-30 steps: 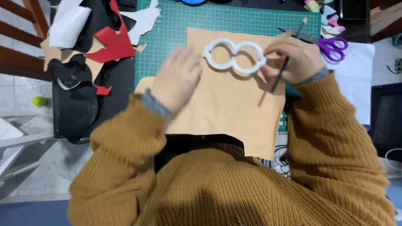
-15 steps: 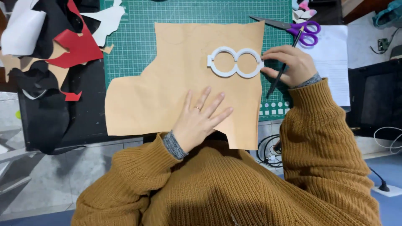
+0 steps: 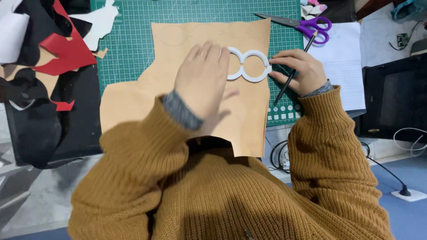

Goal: Trace templates onto a piece of leather or foam material and then cut out the shapes using scissors.

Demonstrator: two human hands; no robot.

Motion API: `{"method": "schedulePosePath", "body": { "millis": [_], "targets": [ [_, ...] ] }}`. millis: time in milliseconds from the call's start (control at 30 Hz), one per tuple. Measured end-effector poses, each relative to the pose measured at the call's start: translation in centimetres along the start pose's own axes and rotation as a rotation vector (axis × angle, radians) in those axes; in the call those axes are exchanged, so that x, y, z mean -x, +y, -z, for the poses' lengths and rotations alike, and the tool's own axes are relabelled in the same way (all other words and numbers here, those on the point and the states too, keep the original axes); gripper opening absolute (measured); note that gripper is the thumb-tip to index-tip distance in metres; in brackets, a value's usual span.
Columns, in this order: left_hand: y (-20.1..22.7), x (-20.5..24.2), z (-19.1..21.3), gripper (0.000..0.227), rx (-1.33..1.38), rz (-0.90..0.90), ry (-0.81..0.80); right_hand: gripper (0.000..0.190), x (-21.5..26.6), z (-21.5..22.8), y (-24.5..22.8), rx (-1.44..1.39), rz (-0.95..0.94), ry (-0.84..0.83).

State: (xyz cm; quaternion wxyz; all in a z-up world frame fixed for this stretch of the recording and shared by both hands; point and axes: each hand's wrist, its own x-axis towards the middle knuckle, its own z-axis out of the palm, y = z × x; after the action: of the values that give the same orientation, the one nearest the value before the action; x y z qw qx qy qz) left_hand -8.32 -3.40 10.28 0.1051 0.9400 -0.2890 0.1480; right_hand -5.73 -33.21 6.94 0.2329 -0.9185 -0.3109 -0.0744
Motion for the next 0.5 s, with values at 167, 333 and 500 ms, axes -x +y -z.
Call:
{"method": "schedulePosePath", "body": {
  "millis": [167, 333, 500],
  "targets": [
    [-4.3, -1.6, -6.5, 0.085, 0.279, -0.023, -0.049, 0.027, -0.2, 0.2, 0.2, 0.08, 0.024, -0.031],
    [-5.5, -0.3, -8.8, 0.084, 0.463, -0.015, -0.148, 0.027, -0.1, 0.6, -0.5, 0.151, 0.041, -0.048],
    [-5.5, 0.2, -8.8, 0.078, 0.513, -0.017, -0.043, 0.031, 0.9, -0.7, -1.6, 0.24, -0.125, -0.027]
  ]
}}
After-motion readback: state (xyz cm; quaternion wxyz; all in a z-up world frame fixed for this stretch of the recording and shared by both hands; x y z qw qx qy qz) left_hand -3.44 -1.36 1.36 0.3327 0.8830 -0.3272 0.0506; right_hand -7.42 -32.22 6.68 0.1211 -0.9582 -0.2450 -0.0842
